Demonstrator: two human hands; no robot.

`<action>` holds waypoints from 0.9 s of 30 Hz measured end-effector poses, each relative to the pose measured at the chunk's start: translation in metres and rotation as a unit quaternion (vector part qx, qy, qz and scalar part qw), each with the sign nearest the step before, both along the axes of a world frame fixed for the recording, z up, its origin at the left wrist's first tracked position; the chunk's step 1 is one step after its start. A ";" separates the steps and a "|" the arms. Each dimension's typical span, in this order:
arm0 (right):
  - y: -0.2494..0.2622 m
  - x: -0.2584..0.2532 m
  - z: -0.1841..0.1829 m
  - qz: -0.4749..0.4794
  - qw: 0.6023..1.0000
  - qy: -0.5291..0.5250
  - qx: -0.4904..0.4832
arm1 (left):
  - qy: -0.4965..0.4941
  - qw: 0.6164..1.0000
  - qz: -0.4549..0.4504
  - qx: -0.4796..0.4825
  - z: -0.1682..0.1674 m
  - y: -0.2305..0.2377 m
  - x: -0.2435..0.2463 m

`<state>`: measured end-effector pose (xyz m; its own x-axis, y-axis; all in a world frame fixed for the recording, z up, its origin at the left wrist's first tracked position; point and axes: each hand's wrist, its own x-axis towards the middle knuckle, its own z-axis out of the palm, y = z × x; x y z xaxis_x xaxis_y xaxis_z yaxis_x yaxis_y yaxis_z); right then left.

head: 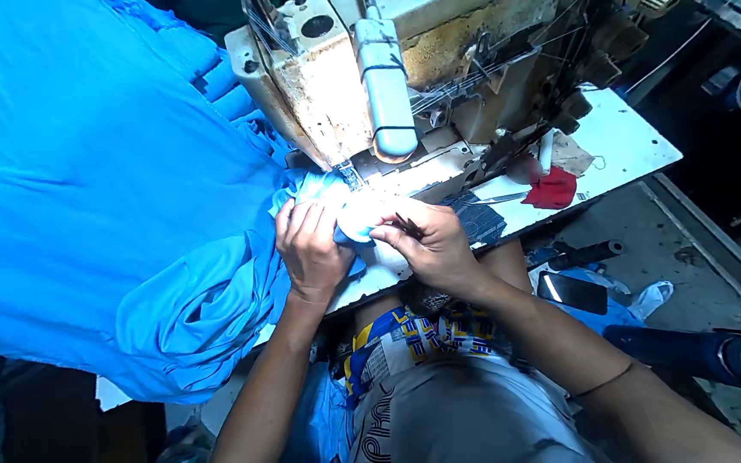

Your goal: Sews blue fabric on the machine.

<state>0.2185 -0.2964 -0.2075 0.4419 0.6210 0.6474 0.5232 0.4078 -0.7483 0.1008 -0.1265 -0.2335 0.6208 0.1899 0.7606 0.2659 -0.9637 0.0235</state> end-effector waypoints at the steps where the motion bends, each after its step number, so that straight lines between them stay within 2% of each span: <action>1: 0.002 0.000 0.003 -0.005 1.000 -0.002 0.004 | 0.004 1.000 0.005 -0.001 0.003 0.001 0.003; 11: -0.009 0.004 0.004 -0.007 1.000 0.004 -0.017 | 0.066 0.997 -0.032 0.028 0.027 0.010 0.002; 15: -0.022 0.007 -0.018 0.015 0.997 0.051 -0.048 | 0.120 0.986 -0.105 0.044 0.033 0.018 -0.005; 21: -0.033 0.006 -0.069 0.016 0.989 0.123 -0.082 | 0.208 0.967 -0.131 0.059 0.037 0.008 -0.027; 27: -0.034 -0.001 -0.068 0.024 0.987 0.136 -0.079 | 0.210 0.968 -0.128 0.050 0.035 0.008 -0.039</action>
